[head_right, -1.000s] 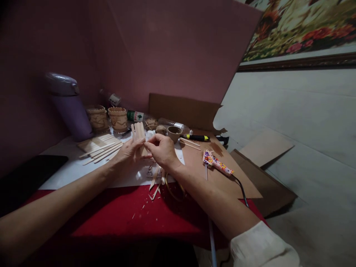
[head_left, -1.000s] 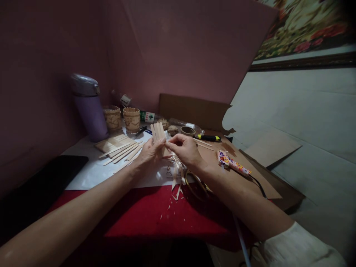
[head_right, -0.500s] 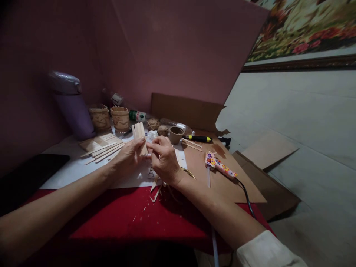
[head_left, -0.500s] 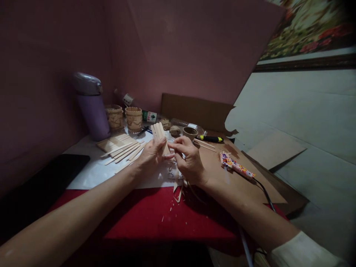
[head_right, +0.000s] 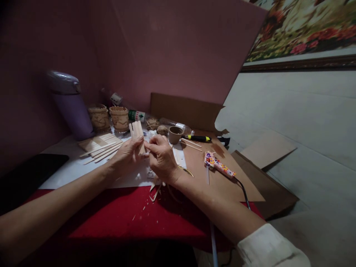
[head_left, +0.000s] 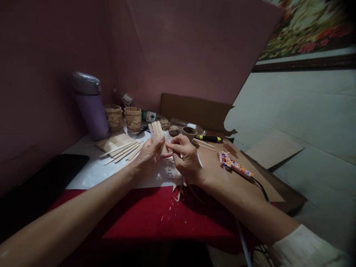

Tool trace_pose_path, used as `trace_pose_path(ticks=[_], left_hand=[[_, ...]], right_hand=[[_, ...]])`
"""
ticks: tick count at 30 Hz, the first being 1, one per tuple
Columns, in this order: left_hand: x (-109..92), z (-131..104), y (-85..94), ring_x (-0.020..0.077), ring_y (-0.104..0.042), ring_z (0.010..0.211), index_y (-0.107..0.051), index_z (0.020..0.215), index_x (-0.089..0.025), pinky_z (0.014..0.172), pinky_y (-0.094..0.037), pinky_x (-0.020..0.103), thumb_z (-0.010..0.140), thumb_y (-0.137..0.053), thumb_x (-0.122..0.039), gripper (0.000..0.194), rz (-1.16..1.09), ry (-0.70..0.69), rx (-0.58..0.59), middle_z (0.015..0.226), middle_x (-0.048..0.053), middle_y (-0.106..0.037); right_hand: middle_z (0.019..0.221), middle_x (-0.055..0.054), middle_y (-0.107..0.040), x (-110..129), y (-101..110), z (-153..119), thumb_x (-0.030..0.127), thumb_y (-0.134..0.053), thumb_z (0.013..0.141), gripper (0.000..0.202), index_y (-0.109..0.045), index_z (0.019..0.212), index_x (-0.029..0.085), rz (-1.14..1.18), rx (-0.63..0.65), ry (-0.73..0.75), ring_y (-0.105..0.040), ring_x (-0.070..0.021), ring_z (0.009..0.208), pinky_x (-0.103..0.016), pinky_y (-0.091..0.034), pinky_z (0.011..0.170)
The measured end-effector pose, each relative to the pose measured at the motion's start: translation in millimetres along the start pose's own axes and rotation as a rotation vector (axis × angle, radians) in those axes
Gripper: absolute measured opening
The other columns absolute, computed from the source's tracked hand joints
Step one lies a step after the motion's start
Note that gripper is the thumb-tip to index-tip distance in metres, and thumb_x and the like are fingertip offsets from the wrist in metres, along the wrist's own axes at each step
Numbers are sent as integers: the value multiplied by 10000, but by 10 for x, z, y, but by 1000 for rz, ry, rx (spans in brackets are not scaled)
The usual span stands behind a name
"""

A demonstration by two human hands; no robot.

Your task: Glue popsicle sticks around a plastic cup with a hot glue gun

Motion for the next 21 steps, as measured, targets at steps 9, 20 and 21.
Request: trace_pose_path(ticks=[9, 20, 21], left_hand=[[4, -5, -49, 175, -624, 818, -618, 874, -171, 731, -527, 341, 731, -771, -312, 252, -85, 24, 26, 876, 18, -674], [27, -2, -47, 105, -586, 551, -574, 871, -134, 496, -468, 209, 719, -773, -274, 287, -160, 26, 10, 671, -6, -638], [25, -6, -51, 100, -575, 530, -568, 863, -136, 488, -462, 206, 718, -773, -269, 284, -166, 27, 7, 653, -12, -630]], right_hand=[[918, -72, -590, 92, 162, 32, 91, -490, 858, 317, -710, 1066, 184, 11, 14, 12, -575, -187, 884, -359, -508, 777], [888, -82, -588, 153, 46, -43, 190, -595, 875, 177, -695, 1020, 177, -153, -14, 130, -546, -226, 862, -404, -521, 745], [883, -81, -588, 151, 41, -37, 194, -590, 880, 167, -696, 1009, 179, -154, -22, 131, -547, -224, 859, -401, -521, 744]])
Point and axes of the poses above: each hand's wrist, its own z-axis towards the middle knuckle, its own y-axis out of the back of the hand, x = y × z, the point moved 8 cm from there along z, towards the middle knuckle
